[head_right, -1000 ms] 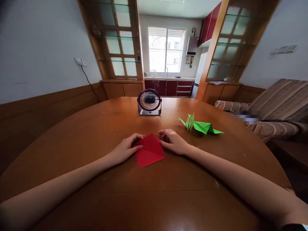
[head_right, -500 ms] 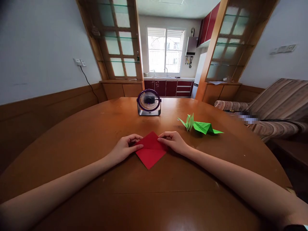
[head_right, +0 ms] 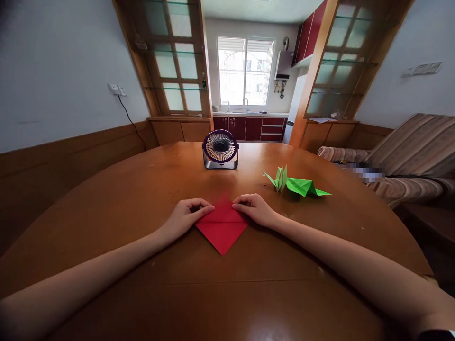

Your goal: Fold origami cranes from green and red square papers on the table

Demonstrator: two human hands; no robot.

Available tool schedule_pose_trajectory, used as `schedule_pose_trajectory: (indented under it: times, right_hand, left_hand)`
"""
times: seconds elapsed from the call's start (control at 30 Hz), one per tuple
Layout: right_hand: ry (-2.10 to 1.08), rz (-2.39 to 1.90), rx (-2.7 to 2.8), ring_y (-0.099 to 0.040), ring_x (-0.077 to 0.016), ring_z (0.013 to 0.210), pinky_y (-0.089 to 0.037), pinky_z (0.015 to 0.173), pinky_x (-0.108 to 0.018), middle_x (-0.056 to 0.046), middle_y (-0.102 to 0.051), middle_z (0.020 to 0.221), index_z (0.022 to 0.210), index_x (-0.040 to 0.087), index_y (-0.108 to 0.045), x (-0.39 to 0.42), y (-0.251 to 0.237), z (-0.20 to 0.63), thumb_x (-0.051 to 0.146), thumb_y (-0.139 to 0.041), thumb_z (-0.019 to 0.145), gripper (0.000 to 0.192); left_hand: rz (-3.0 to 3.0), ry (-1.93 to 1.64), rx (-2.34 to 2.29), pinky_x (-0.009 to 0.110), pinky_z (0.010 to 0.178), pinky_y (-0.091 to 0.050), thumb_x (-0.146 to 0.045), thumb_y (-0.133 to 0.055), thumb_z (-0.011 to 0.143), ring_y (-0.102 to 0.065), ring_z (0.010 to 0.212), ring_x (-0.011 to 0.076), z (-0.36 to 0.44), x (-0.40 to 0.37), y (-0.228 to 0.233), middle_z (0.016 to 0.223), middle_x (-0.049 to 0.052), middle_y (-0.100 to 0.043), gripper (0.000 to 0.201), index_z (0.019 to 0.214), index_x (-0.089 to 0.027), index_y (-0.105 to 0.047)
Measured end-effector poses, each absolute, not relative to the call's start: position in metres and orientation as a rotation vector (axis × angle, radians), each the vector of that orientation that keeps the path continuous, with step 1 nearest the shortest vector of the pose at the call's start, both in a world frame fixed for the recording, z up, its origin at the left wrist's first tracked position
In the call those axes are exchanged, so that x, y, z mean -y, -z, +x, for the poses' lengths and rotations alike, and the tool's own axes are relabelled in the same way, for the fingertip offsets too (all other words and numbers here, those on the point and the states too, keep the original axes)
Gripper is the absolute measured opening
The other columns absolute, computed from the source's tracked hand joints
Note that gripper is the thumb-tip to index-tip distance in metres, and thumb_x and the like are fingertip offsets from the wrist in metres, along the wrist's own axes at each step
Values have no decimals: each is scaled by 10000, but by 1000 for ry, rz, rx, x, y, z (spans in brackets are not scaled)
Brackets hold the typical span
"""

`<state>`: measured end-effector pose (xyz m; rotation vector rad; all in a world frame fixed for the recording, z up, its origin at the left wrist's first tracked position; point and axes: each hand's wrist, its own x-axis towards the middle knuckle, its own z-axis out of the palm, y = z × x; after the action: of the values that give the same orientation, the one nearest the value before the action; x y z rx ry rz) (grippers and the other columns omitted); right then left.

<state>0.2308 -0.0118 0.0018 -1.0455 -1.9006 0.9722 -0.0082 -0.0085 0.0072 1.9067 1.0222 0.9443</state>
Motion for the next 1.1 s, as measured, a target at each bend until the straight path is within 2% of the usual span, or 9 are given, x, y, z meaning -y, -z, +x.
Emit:
schedule_pose_trajectory:
  times: [0.07, 0.17, 0.23, 0.33, 0.43, 0.53, 0.7, 0.97, 1.1]
  right_hand:
    - [-768, -1067, 1999, -604, -162, 756, -483, 707, -297, -41, -691, 844, 976, 154, -682, 12, -1, 230, 397, -570, 872, 287]
    - [-384, -1070, 2185, -600, -179, 803, -483, 783, -343, -56, -681, 887, 1222, 168, -576, 14, -2, 229, 297, -518, 910, 342]
    - [-136, -1051, 2309, -593, -201, 859, -468, 834, -383, -88, -665, 946, 1205, 163, -584, 16, -2, 229, 249, -499, 916, 313]
    - [93, -1040, 2429, -583, -225, 908, -454, 863, -410, -114, -634, 981, 1069, 155, -664, 17, -1, 229, 224, -491, 924, 237]
    - [115, -1011, 2461, -584, -223, 939, -455, 879, -406, -109, -634, 1004, 1068, 167, -678, 15, 1, 230, 220, -492, 931, 237]
    - [143, -972, 2471, -584, -221, 955, -450, 907, -419, -108, -638, 1031, 1072, 166, -679, 14, 2, 230, 201, -494, 926, 238]
    - [186, -969, 2469, -574, -219, 950, -445, 931, -417, -114, -626, 1007, 1059, 142, -679, 13, 3, 228, 170, -502, 910, 233]
    - [264, -925, 2465, -552, -225, 900, -462, 892, -424, -117, -607, 938, 945, 133, -654, 15, 1, 226, 173, -490, 911, 172]
    - [280, -682, 2540, -546, -216, 934, -458, 903, -408, -103, -627, 972, 1010, 163, -654, 18, -2, 227, 133, -460, 908, 221]
  left_hand:
    - [1927, -947, -1060, 246, 581, -387, -473, -583, 828, -559, 653, 155, -7, 5, -6, 718, 20, -658, 327, 772, -167, -684]
    - [2031, -905, -1170, 256, 589, -392, -444, -574, 841, -566, 650, 163, -4, 2, -5, 710, 15, -655, 291, 801, -173, -670]
    - [2142, -872, -1260, 269, 615, -408, -396, -581, 846, -571, 651, 170, -2, 1, -7, 702, 5, -648, 238, 907, -180, -657]
    - [2356, -774, -1348, 309, 703, -437, -324, -561, 868, -597, 717, 190, 1, 3, -10, 758, 13, -667, 202, 998, -194, -644]
    - [2621, -675, -1389, 381, 820, -433, -315, -519, 900, -600, 884, 235, 2, 4, -11, 916, 59, -678, 213, 989, -204, -678]
    - [2808, -631, -1332, 413, 912, -420, -317, -470, 933, -565, 1041, 251, 0, 2, -9, 1101, 84, -635, 284, 1108, -231, -677]
    - [2956, -408, -1204, 450, 1070, -326, -246, -413, 955, -454, 1270, 272, -1, -6, -3, 1401, 101, -485, 411, 1343, -282, -543]
    - [2901, -243, -1201, 494, 1135, -224, -486, -297, 992, -337, 1388, 260, 2, -19, -4, 1488, 107, -403, 495, 1429, -292, -420]
    - [2852, -194, -1188, 516, 1153, -153, -594, -291, 958, -266, 1426, 262, 0, -20, -7, 1532, 102, -334, 576, 1453, -310, -368]
